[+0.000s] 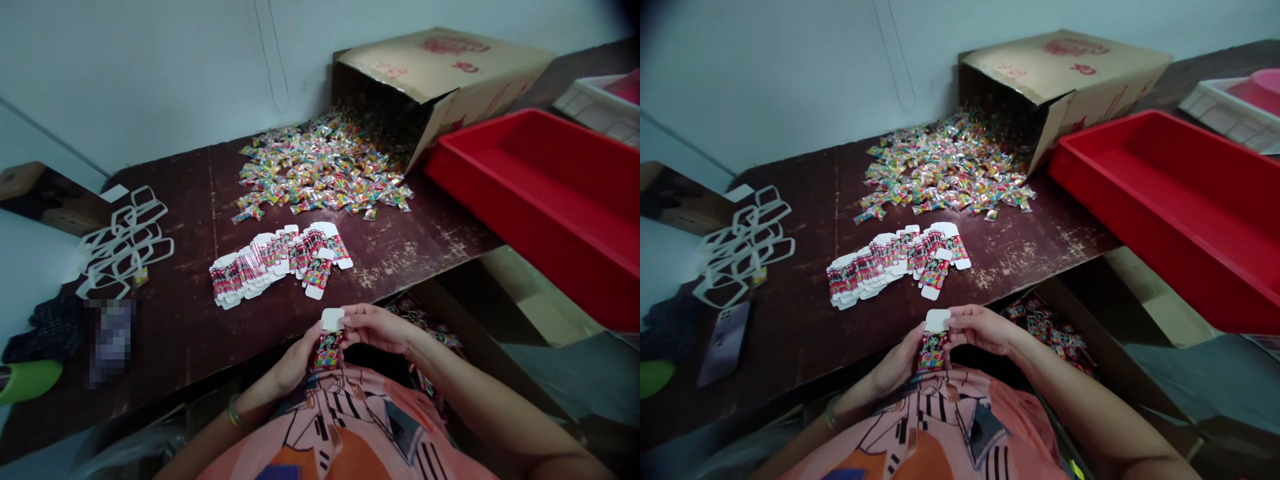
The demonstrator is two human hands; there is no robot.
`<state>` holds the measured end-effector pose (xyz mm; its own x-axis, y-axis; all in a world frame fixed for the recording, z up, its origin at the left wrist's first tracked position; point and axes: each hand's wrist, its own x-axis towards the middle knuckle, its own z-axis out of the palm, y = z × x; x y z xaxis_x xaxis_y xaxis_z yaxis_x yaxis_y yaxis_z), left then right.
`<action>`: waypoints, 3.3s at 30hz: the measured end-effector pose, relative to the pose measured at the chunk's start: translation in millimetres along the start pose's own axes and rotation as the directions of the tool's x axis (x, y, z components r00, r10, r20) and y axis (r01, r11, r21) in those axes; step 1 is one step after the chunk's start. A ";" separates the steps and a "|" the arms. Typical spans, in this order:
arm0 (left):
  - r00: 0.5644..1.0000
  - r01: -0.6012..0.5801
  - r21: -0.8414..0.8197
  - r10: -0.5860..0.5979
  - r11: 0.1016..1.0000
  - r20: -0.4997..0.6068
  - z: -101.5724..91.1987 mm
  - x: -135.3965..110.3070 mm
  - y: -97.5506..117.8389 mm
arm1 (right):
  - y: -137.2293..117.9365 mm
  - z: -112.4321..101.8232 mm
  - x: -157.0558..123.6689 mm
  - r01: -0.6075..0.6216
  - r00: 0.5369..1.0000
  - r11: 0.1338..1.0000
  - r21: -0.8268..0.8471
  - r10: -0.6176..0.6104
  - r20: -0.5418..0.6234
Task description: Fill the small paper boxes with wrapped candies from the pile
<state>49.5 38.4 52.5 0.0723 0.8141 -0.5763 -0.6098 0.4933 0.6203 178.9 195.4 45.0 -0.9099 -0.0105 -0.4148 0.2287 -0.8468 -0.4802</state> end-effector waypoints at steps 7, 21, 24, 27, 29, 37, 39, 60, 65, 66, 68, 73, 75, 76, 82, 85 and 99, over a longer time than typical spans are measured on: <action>0.999 0.006 -0.062 -0.004 0.998 0.039 3.9 6.3 4.5 | 7.0 11.0 12.2 -0.037 0.997 0.948 -0.317 0.014 -0.075; 1.000 -0.027 -0.187 0.027 0.982 -0.005 -10.6 7.0 -2.8 | 12.5 6.5 21.6 0.206 0.940 0.613 -0.763 -0.342 -0.021; 0.996 -0.070 -0.134 0.063 0.988 -0.059 -18.6 6.2 -12.0 | 15.8 9.0 12.3 0.335 0.893 0.345 -0.877 -0.414 0.178; 0.991 -0.115 -0.053 0.111 0.992 -0.078 -23.3 6.2 -17.4 | 18.1 15.1 1.1 0.414 0.846 0.029 -0.910 -0.380 0.373; 0.991 -0.117 -0.002 0.117 0.993 -0.071 -22.5 6.3 -14.2 | 7.4 11.7 0.5 0.442 0.841 -0.091 -0.892 -0.304 0.447; 0.967 -0.084 0.620 0.214 0.780 -0.137 -24.8 -10.4 41.5 | -174.0 -112.1 21.1 -0.310 0.504 -0.251 -0.917 -0.861 0.065; 0.967 -0.061 0.706 0.217 0.706 -0.134 -39.2 -22.5 50.8 | -189.3 -136.6 15.1 -0.367 0.470 -0.230 -0.902 -0.882 0.034; 0.951 -0.183 0.119 0.207 0.976 -0.231 -22.9 37.6 35.8 | 30.8 -59.6 -11.1 0.129 0.688 -0.313 -0.941 -0.655 0.312; 0.977 -0.127 0.239 0.163 0.963 -0.135 -16.0 34.5 20.0 | 20.8 -20.2 8.4 0.314 0.621 0.201 -0.928 -0.783 0.041; 0.981 -0.132 0.257 0.164 0.957 -0.106 -13.3 33.5 17.8 | 9.9 -15.1 14.7 0.304 0.598 0.181 -0.935 -0.800 0.040; 0.981 -0.155 0.259 0.180 0.953 -0.076 -8.8 31.8 14.6 | -11.5 -8.1 24.6 0.262 0.539 0.072 -0.962 -0.838 0.084; 0.960 -0.214 0.269 0.253 0.939 -0.123 -8.4 29.1 12.3 | -21.7 2.9 28.6 0.248 0.648 -0.138 -0.959 -0.712 0.270; 0.946 -0.243 0.272 0.290 0.931 -0.147 -9.9 28.9 12.4 | -9.7 4.8 27.4 0.318 0.691 0.004 -0.948 -0.686 0.229; 0.940 -0.252 0.255 0.299 0.933 -0.163 -10.5 28.9 12.8 | -2.9 4.7 27.4 0.364 0.687 0.143 -0.920 -0.709 0.162; 0.946 -0.207 0.182 0.244 0.961 -0.212 -14.0 31.5 17.5 | 17.4 -1.5 31.2 0.370 0.876 0.882 -0.293 -0.436 -0.207; 0.958 -0.208 0.216 0.243 0.954 -0.151 -16.1 31.7 18.7 | 8.7 0.3 29.3 0.259 0.938 0.938 -0.231 -0.301 -0.172; 0.947 -0.188 0.226 0.238 0.956 -0.216 -11.4 29.9 15.2 | -16.1 2.3 28.6 0.166 0.978 0.908 -0.384 -0.200 -0.052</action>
<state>33.4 66.8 38.7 -0.2467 0.8220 -0.5133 -0.4180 0.3875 0.8216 148.5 207.5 42.6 -0.9178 0.1874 -0.3500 0.1901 -0.5666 -0.8018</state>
